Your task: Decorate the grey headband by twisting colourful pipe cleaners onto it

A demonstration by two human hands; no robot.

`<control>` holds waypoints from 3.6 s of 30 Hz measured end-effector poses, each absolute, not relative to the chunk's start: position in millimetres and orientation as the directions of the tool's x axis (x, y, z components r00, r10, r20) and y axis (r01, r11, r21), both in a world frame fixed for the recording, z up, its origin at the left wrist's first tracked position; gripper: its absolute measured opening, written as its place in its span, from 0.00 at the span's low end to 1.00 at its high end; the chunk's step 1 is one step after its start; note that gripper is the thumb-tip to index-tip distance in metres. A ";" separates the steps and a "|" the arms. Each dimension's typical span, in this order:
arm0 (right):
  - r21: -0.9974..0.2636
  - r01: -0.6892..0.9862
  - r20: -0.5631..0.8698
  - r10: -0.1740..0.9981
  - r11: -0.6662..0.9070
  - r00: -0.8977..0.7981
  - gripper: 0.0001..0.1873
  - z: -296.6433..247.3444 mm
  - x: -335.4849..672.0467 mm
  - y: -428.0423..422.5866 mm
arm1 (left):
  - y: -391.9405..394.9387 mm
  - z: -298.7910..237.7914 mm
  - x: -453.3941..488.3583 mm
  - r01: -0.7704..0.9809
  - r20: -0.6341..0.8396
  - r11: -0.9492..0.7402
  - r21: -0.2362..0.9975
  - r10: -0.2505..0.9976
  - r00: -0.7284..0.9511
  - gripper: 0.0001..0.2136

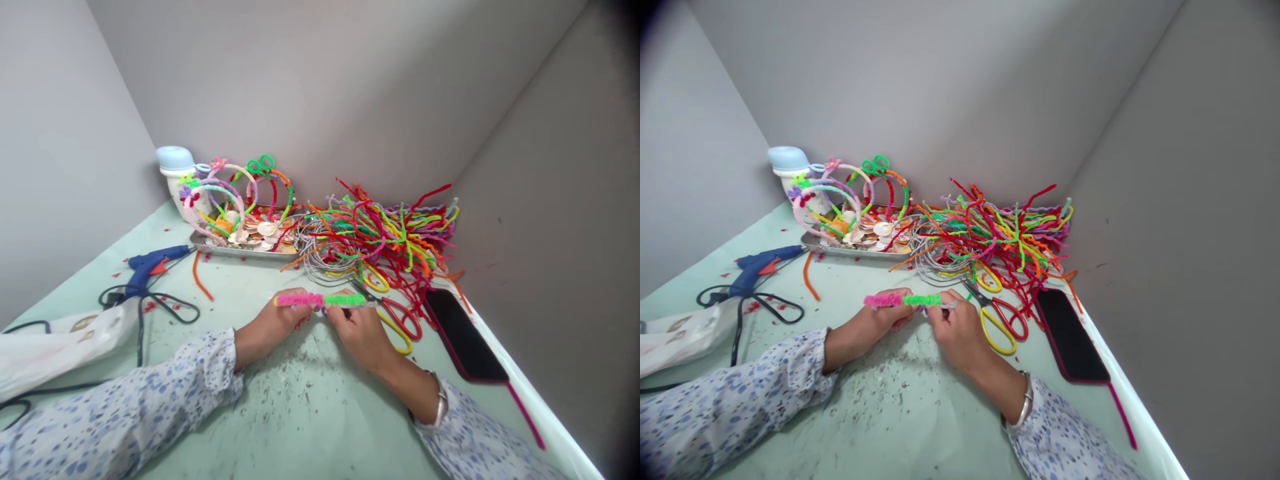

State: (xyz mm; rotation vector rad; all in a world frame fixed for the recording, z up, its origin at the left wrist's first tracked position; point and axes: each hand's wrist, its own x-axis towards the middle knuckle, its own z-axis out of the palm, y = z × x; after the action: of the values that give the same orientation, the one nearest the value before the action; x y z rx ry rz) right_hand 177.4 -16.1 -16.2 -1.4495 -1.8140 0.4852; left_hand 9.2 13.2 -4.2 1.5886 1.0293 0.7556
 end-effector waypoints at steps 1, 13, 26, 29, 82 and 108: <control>-0.702 0.657 0.305 0.950 0.273 -0.069 0.12 -16.0 177.2 -16.0 | 12.8 -3.7 9.3 0.245 -0.030 -0.084 0.966 0.904 0.426 0.11; -0.826 0.549 0.144 0.989 0.130 -0.018 0.09 -17.9 176.8 -15.9 | 14.8 -11.6 7.1 0.209 -0.068 -0.031 0.977 0.890 0.450 0.06; -0.918 0.396 -0.052 0.999 -0.041 -0.017 0.09 -17.3 176.4 -14.2 | 17.7 -20.3 4.4 0.233 -0.008 -0.124 0.965 0.869 0.494 0.10; -0.921 0.390 -0.034 0.999 -0.018 -0.032 0.11 -17.5 176.5 -12.1 | 17.1 -19.0 4.3 0.204 -0.021 -0.096 0.974 0.861 0.508 0.08; -0.943 0.330 -0.057 0.997 -0.035 -0.059 0.15 -12.9 174.1 -15.6 | 17.4 -20.5 7.1 0.189 0.001 -0.101 0.977 0.882 0.471 0.07; -0.885 0.453 0.058 0.991 0.107 -0.121 0.14 -12.7 174.7 -15.5 | 19.3 -25.1 3.9 0.178 0.000 -0.105 0.978 0.862 0.507 0.06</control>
State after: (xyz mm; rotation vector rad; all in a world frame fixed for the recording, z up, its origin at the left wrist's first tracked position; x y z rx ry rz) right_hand 174.7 -15.5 -12.7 -1.4304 -1.6746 0.9563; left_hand 3.9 19.3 -25.1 1.5982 0.9145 0.7414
